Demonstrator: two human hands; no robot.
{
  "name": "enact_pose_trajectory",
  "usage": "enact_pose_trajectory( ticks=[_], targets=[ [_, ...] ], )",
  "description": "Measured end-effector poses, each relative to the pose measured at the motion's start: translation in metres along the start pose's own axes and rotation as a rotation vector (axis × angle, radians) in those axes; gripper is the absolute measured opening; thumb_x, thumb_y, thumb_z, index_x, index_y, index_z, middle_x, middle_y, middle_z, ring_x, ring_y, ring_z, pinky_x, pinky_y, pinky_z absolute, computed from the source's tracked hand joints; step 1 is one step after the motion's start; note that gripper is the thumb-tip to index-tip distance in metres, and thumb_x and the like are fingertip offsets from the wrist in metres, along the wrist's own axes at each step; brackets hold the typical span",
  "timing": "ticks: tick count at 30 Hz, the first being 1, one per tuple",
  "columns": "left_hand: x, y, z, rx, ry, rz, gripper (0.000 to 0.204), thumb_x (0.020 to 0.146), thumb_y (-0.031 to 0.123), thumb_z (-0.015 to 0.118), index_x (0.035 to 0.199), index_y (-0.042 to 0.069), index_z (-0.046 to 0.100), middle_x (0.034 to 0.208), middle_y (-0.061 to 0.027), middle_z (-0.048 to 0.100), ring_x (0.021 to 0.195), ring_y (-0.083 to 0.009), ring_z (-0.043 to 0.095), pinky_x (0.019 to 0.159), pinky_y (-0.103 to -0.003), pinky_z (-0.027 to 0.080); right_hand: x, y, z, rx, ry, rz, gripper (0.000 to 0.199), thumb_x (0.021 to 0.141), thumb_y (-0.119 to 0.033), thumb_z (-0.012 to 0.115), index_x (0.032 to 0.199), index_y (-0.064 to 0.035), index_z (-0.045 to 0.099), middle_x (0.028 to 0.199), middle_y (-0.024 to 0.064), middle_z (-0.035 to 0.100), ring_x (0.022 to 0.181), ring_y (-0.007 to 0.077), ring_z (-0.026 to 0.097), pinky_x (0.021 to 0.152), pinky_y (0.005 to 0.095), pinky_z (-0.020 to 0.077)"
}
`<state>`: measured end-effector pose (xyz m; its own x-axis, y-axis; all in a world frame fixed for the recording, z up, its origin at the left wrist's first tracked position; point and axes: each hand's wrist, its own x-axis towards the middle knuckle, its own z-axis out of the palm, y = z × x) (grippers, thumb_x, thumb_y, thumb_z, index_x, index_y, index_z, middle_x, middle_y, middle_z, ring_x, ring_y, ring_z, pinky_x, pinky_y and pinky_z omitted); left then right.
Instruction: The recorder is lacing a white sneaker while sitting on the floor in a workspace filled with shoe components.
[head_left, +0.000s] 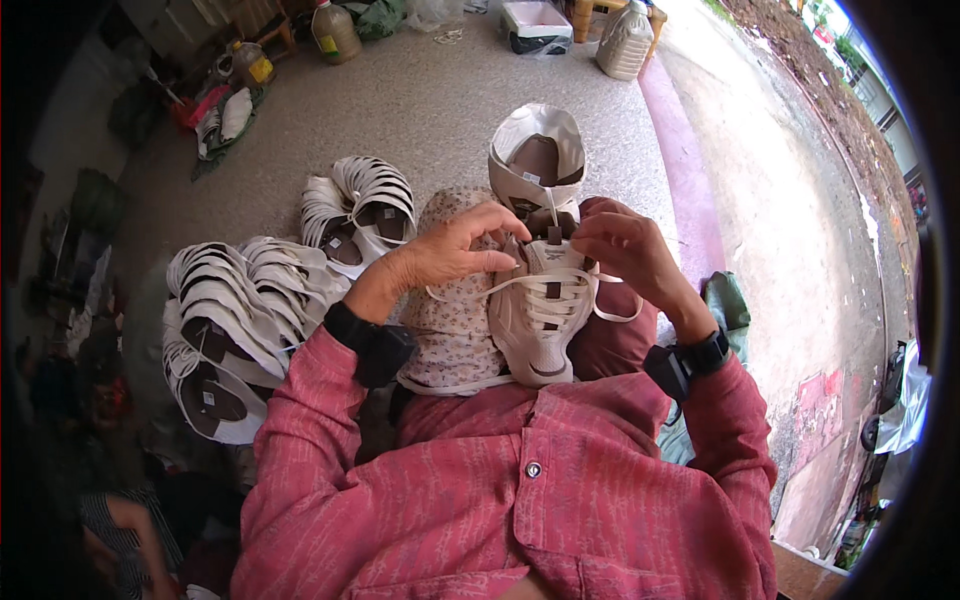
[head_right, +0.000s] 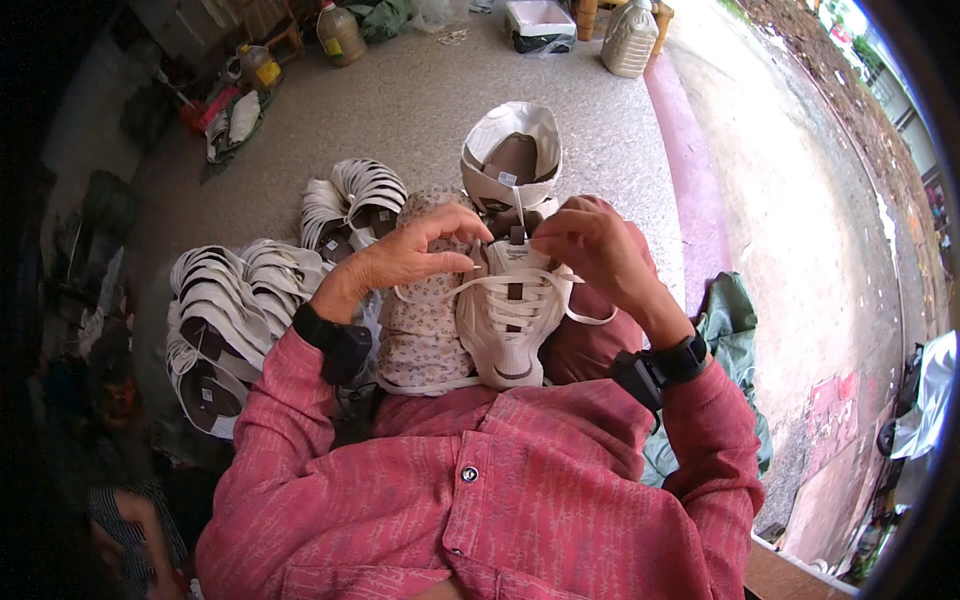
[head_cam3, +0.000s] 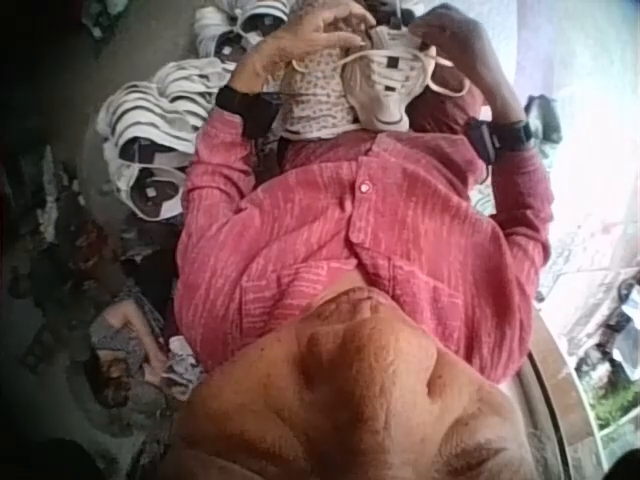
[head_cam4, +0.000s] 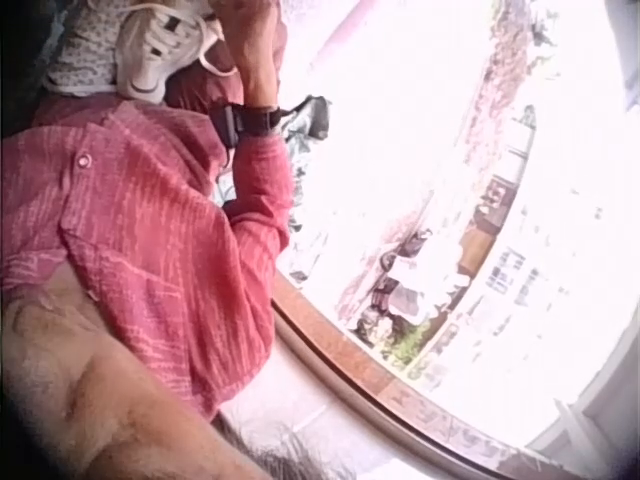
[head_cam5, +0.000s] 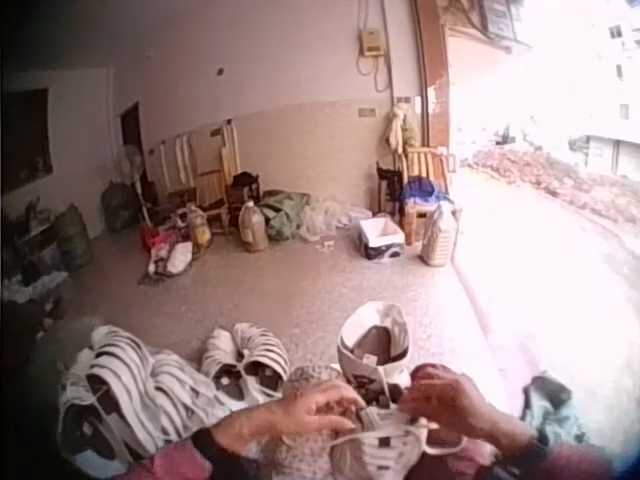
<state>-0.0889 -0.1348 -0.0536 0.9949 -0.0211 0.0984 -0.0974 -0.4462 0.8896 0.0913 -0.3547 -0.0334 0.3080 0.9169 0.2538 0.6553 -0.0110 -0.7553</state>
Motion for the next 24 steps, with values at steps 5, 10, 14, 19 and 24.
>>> enact_pose_trajectory(
  ticks=[5,10,14,19,24],
  targets=[
    [0.007,-0.009,-0.004,-0.099,-0.067,-0.059,0.033,0.081,0.013,0.077,0.113,0.01,0.066,0.112,-0.0013,0.058,0.097,-0.015,0.055,0.089,-0.03,0.046,0.019,-0.011,0.024,-0.057,-0.111,-0.182,0.013,0.083,-0.01,0.07,0.094,-0.0058,0.072,0.086,0.0084,0.063,0.082,0.0247,0.064,0.073,0.0341,0.0497],
    [0.011,-0.014,-0.001,-0.104,-0.071,-0.075,0.032,0.077,0.011,0.081,0.104,0.009,0.065,0.105,0.0025,0.057,0.092,-0.0113,0.054,0.083,-0.028,0.045,0.029,-0.02,0.031,-0.147,-0.238,-0.195,0.016,0.078,-0.013,0.07,0.093,-0.0082,0.073,0.087,0.0091,0.064,0.083,0.0293,0.065,0.073,0.0379,0.0508],
    [0.01,-0.027,0.003,-0.213,-0.046,-0.028,0.029,0.077,0.012,0.081,0.1,0.009,0.063,0.094,0.0051,0.058,0.087,-0.0079,0.053,0.078,-0.025,0.045,0.036,-0.015,0.039,-0.211,-0.278,-0.276,0.011,0.076,-0.012,0.07,0.086,-0.0075,0.069,0.086,0.0095,0.063,0.082,0.0298,0.065,0.071,0.0398,0.0505],
    [0.004,-0.021,0.003,-0.198,-0.017,-0.033,0.027,0.079,0.014,0.08,0.099,0.009,0.062,0.091,0.0055,0.059,0.085,-0.0068,0.054,0.076,-0.024,0.046,0.04,-0.026,0.031,-0.456,-0.262,-0.355,0.007,0.076,-0.008,0.068,0.083,-0.0068,0.066,0.089,0.0107,0.063,0.086,0.0305,0.064,0.075,0.0407,0.0502],
    [0.0,-0.007,0.01,0.036,0.095,-0.01,0.034,0.077,0.03,0.082,0.097,0.009,0.062,0.09,-0.0015,0.06,0.088,-0.0147,0.059,0.081,-0.028,0.047,0.041,0.008,-0.046,-0.916,0.081,-0.27,0.012,0.08,-0.009,0.064,0.091,-0.0043,0.064,0.086,0.0144,0.061,0.082,0.0332,0.063,0.075,0.0432,0.049]
  ],
)
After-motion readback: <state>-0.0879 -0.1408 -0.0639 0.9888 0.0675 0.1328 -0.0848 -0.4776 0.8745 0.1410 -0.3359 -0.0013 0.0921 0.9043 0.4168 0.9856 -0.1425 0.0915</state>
